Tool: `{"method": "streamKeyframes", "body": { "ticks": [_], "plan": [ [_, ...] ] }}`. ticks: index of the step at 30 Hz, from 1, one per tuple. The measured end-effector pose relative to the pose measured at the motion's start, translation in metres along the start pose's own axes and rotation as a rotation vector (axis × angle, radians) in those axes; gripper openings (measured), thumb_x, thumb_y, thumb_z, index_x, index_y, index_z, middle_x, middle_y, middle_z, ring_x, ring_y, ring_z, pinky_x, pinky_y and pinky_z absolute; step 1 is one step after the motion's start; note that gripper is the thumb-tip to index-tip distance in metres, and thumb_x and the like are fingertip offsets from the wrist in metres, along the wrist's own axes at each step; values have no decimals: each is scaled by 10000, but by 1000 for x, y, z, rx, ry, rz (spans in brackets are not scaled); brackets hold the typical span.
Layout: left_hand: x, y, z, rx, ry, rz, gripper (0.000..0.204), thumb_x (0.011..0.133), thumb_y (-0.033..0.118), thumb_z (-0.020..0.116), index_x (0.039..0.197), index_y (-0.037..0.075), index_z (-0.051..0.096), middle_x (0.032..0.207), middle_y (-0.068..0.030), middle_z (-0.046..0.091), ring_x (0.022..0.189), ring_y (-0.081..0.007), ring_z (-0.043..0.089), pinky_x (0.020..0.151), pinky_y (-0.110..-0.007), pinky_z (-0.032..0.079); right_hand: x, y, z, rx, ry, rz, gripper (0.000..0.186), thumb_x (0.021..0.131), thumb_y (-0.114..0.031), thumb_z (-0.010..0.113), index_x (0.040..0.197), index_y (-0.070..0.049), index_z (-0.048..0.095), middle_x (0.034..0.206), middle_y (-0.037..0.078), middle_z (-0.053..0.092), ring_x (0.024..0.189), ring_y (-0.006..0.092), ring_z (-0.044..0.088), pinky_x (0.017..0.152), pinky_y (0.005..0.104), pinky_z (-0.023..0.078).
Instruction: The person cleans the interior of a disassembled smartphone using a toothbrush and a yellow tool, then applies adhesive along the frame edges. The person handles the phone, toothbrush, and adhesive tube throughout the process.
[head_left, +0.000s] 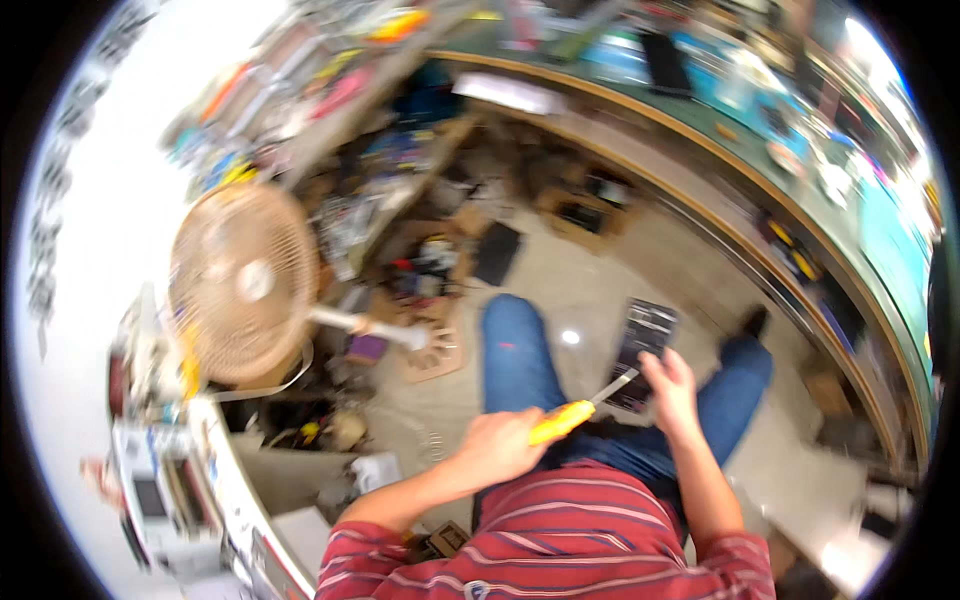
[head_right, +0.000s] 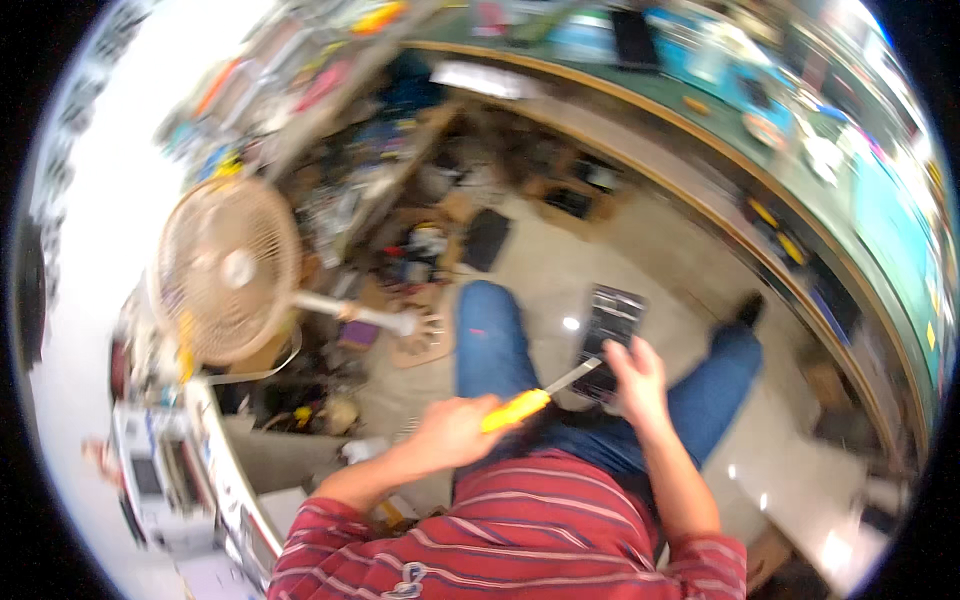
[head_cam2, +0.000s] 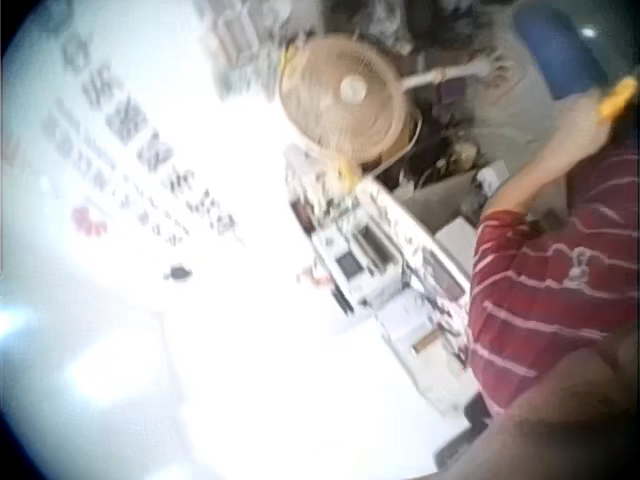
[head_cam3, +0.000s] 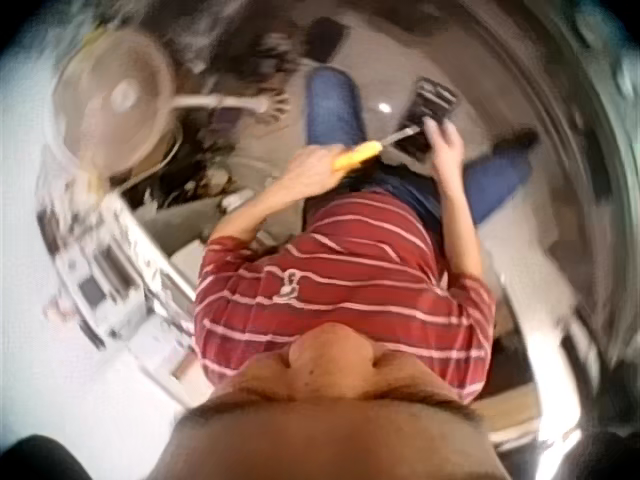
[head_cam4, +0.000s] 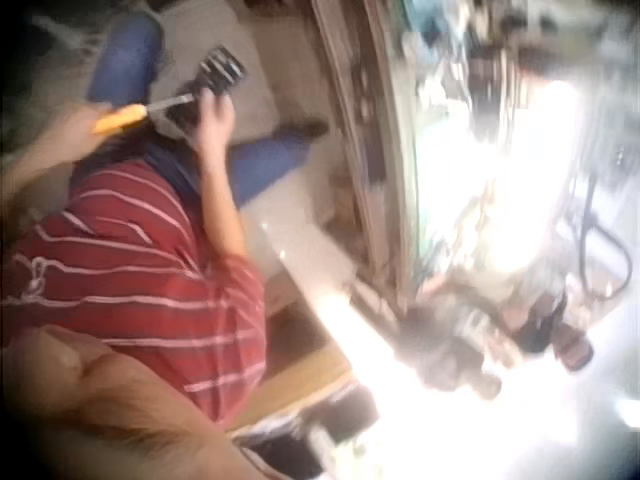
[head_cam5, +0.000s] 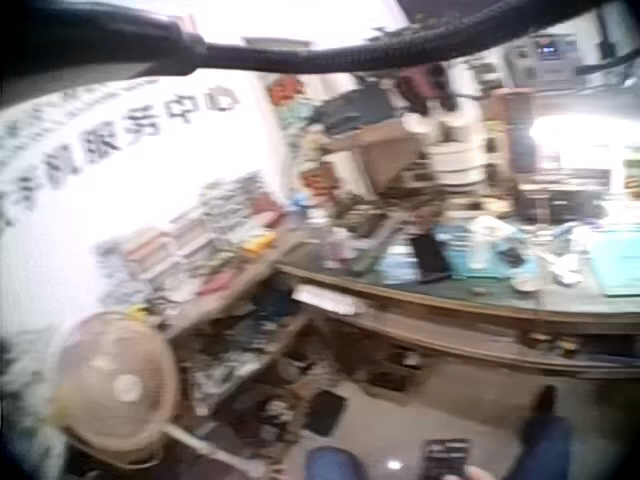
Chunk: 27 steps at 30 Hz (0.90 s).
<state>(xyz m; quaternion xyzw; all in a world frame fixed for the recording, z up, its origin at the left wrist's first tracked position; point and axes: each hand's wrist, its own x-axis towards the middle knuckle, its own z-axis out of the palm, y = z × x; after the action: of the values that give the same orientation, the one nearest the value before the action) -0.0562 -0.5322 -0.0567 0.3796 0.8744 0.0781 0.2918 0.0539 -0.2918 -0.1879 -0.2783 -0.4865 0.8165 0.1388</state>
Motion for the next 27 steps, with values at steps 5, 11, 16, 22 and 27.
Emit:
{"method": "streamKeyframes", "body": {
  "ticks": [5,11,16,22,27],
  "plan": [
    [-44,-63,37,-299,-37,-88,344,938,345,656,1151,80,606,1092,-173,687,1008,-393,662,813,-501,532,13,18,2,71,-26,-12,252,1032,-130,599,1254,-13,619,1157,49,698,1024,145,654,928,307,504],
    [-103,-237,120,-1019,1278,-518,223,990,122,650,1176,29,570,1056,-55,661,946,-131,617,817,-304,523,33,20,3,28,-109,50,252,1040,-145,596,1255,-16,620,1169,50,695,1036,141,648,940,310,491],
    [-165,-372,85,-830,1930,-597,231,980,164,705,1163,29,663,918,19,653,763,-77,601,682,-244,492,44,19,24,-42,-115,71,233,1041,-143,590,1230,-10,622,1123,43,701,985,140,655,898,298,505],
    [-172,-485,-57,-695,2178,-505,299,952,123,712,1188,-19,595,1103,-74,611,977,-181,610,889,-319,484,47,24,45,-107,-69,46,250,1038,-157,577,1236,-6,602,1116,72,699,979,183,682,869,352,557],
    [-162,-571,-65,-423,1891,-1081,515,851,70,677,1299,-57,456,1284,-267,468,1241,-422,442,1098,-473,342,42,22,65,-210,67,119,389,980,-138,672,1335,4,601,1236,125,663,1076,246,641,925,418,534]
  ]
}}
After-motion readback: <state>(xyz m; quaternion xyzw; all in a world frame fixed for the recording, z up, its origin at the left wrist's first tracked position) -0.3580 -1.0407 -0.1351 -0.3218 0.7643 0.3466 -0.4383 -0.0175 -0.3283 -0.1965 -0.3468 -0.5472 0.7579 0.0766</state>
